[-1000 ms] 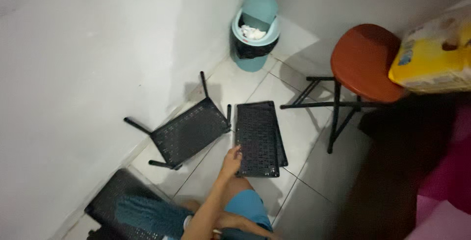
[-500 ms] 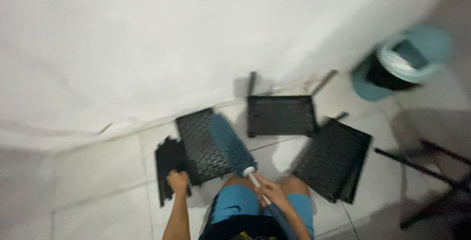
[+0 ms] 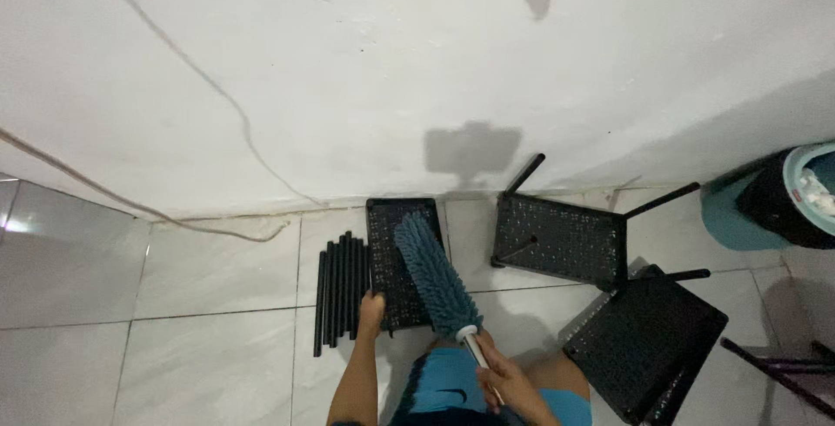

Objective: The person assembles a black plastic stool by inserting four legs into a perforated seat, then uses a duster to clean the seat surface. The person repeats the process with a second seat and legs, stacking the completed stools.

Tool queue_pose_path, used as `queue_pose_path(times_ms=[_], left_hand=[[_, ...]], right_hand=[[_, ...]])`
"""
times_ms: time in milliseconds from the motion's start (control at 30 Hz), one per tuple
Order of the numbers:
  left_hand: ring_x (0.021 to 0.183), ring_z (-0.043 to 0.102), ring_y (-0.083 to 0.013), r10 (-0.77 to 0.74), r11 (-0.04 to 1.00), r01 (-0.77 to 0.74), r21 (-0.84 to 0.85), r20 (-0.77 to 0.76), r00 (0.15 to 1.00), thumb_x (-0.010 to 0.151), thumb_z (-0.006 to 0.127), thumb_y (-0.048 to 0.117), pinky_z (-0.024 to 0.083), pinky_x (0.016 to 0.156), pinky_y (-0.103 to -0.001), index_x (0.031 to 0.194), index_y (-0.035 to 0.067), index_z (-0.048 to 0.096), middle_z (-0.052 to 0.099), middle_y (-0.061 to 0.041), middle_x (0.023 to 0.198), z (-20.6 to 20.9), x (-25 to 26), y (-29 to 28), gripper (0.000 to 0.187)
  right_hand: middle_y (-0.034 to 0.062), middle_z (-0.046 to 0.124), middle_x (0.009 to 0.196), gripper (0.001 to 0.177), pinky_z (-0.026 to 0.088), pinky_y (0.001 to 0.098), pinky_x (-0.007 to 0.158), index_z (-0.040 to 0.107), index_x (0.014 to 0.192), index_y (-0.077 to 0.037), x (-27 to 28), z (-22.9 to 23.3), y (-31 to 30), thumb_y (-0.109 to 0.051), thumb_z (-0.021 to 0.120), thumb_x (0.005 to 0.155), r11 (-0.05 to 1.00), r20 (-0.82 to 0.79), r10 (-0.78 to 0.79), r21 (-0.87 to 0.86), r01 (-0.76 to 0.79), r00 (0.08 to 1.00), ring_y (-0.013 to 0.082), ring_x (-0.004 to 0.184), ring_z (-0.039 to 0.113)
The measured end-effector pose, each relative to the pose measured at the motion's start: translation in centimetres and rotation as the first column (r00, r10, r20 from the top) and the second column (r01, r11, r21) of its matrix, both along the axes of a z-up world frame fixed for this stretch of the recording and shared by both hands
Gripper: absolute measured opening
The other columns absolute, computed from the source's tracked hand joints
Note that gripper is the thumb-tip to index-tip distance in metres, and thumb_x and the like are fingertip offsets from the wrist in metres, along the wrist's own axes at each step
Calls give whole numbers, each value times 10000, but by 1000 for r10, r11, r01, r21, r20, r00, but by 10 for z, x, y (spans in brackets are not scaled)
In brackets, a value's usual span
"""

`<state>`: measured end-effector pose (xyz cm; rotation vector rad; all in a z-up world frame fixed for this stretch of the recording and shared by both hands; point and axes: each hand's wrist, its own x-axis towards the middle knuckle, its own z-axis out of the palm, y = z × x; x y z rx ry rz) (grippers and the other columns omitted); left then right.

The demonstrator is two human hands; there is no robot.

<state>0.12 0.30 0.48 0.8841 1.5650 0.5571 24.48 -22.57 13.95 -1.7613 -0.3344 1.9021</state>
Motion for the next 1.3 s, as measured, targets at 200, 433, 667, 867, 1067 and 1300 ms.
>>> queue_pose_path(times_ms=[200, 433, 667, 867, 1067, 1300], left_hand=[[1061, 641, -473, -141, 938, 246, 245, -377, 915, 845, 629, 95, 501, 927, -504, 1406, -5, 440, 658, -336, 1136, 40, -58, -9, 600], [875, 681, -502, 101, 834, 292, 467, -651, 753, 802, 623, 50, 530, 787, -561, 1339, 35, 498, 703, -312, 907, 113, -196, -42, 551], [887, 679, -496, 232, 863, 161, 479, -658, 716, 775, 615, 30, 523, 802, -563, 1327, 31, 513, 711, -303, 920, 168, -285, -70, 561], [902, 690, -485, 225, 859, 160, 486, -640, 735, 768, 617, 51, 532, 810, -553, 1281, 31, 539, 715, -296, 935, 162, -319, -91, 519], [859, 680, -499, 152, 901, 194, 387, -702, 696, 756, 629, 52, 531, 790, -566, 1284, 10, 501, 704, -309, 890, 140, -342, -103, 544], [871, 687, -480, 229, 898, 154, 412, -736, 637, 784, 663, 97, 535, 794, -565, 1187, 79, 519, 717, -259, 909, 151, -363, -111, 428]], right_hand=[[14, 677, 703, 580, 519, 244, 512, 486, 1561, -212, -15, 14, -16, -203, 665, 1009, 898, 324, 333, 178, -403, 886, 78, 573, 626], [22, 603, 680, 635, 483, 275, 401, 324, 1578, -263, -101, 69, 54, -183, 553, 991, 883, 77, 277, 372, -286, 958, 107, 457, 529], [9, 540, 636, 671, 473, 259, 386, 296, 1630, -187, -165, 142, 46, -157, 560, 1014, 676, 99, 496, 581, -454, 863, 75, 424, 482], [6, 577, 617, 662, 457, 299, 375, 315, 1600, -224, -189, 147, 73, -158, 584, 998, 686, 204, 466, 532, -497, 861, 102, 403, 508], [162, 678, 660, 708, 515, 384, 505, 354, 1609, -234, -217, 182, 57, -159, 629, 961, 288, 637, 532, 483, -827, 557, 206, 480, 599], [188, 705, 823, 662, 575, 468, 709, 400, 1521, -130, -229, 153, 118, -189, 633, 905, 143, 844, 506, 119, -982, 176, 342, 709, 718]])
